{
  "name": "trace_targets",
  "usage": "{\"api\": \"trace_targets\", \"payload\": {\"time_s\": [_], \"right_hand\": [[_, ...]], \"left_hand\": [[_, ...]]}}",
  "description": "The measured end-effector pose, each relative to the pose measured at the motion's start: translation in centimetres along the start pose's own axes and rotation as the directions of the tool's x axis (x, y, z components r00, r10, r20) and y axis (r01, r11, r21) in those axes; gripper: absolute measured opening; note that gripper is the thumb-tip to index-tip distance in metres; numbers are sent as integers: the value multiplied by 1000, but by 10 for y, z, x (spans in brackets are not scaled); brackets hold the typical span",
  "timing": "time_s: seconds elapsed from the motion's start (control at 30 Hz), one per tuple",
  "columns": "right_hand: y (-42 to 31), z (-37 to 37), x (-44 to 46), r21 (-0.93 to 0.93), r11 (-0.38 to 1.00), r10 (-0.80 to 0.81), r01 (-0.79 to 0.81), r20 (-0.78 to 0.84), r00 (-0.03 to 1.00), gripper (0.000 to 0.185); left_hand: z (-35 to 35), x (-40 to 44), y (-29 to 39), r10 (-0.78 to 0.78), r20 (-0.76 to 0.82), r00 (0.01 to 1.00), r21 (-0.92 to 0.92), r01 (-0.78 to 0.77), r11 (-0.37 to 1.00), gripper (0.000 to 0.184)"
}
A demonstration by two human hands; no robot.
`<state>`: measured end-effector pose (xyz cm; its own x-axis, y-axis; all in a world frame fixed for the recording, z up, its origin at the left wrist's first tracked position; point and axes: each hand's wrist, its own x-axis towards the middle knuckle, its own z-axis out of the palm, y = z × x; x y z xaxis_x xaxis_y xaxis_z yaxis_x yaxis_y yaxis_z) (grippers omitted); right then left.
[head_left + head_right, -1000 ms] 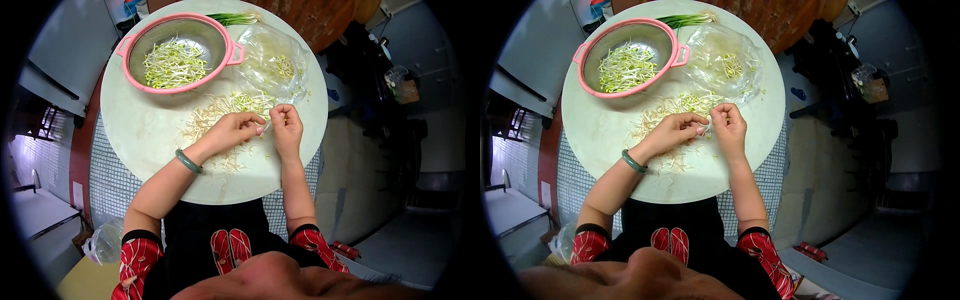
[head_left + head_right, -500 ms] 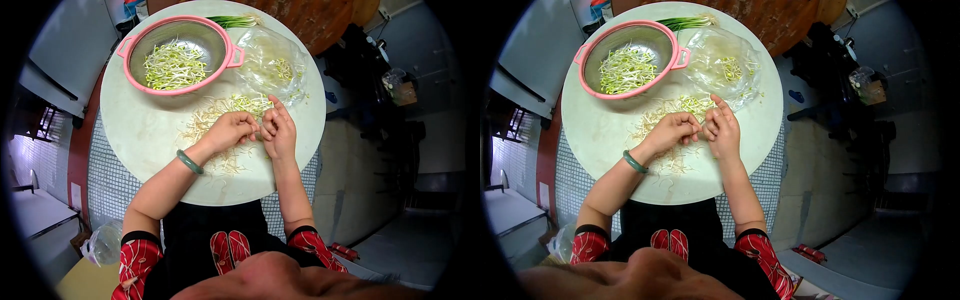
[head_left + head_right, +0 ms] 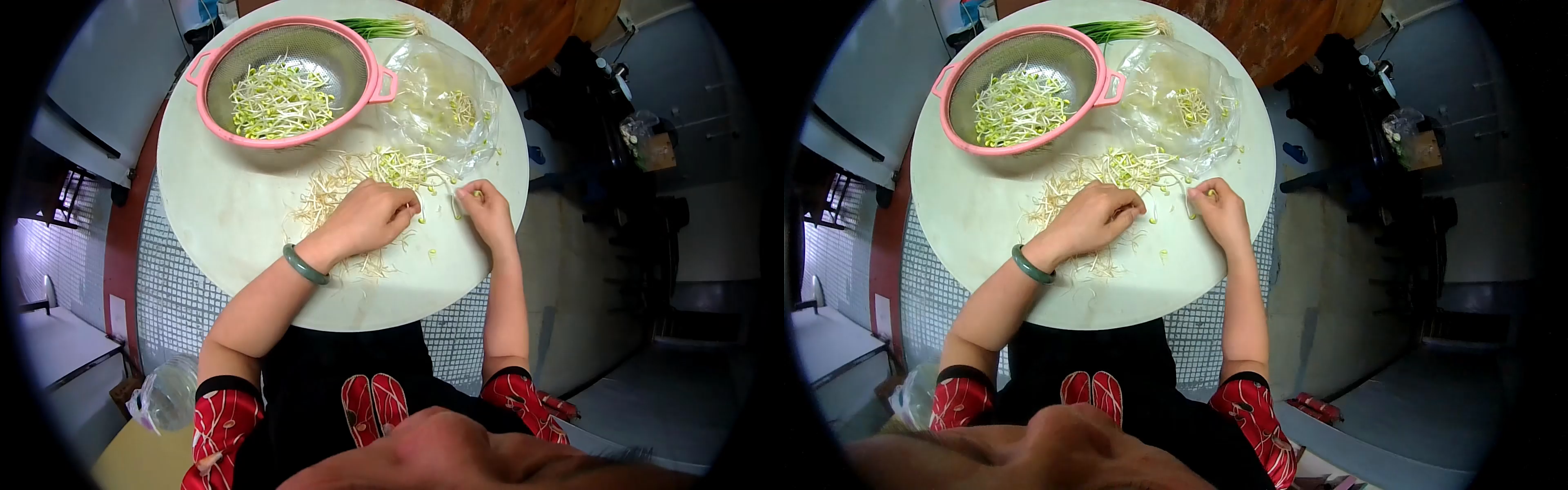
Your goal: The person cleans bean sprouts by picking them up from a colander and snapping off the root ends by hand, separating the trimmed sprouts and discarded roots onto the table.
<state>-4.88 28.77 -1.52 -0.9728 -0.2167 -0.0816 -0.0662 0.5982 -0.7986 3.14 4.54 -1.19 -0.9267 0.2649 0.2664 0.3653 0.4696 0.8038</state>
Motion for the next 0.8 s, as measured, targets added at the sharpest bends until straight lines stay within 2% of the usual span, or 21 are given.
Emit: {"api": "trace_targets", "payload": {"time_s": [0.03,0.07,0.17,0.27,0.37,0.47,0.57,0.67,0.8], "right_hand": [[-9,4,-1,-174,981,-86,80,-29,996,19],[-15,5,-1,-306,949,-78,74,-3,997,20],[-30,6,-6,-285,955,-73,81,39,997,18],[-54,1,-19,-232,972,-2,38,152,988,17],[-61,2,-27,-184,972,-106,148,222,969,14],[-72,2,-32,-138,981,-103,138,237,966,12],[-66,4,-31,-90,985,-124,147,224,967,12],[-60,4,-31,-36,996,-69,79,223,972,12],[-51,6,-33,48,992,-126,116,339,932,12]], "left_hand": [[1,2,-2,61,-56,997,28,-60,998,15],[1,1,-2,50,-83,995,27,-48,998,13],[0,3,-5,133,-254,958,107,-109,988,12],[-8,4,4,206,-345,916,194,-145,970,15],[-6,4,2,225,-288,931,202,-170,964,19],[-5,2,-6,247,-166,955,235,-205,950,17],[-4,2,-6,223,-184,957,204,-184,962,12],[-2,2,-6,159,-177,971,121,-139,983,8],[3,3,-8,64,-236,970,24,-60,998,8]]}}
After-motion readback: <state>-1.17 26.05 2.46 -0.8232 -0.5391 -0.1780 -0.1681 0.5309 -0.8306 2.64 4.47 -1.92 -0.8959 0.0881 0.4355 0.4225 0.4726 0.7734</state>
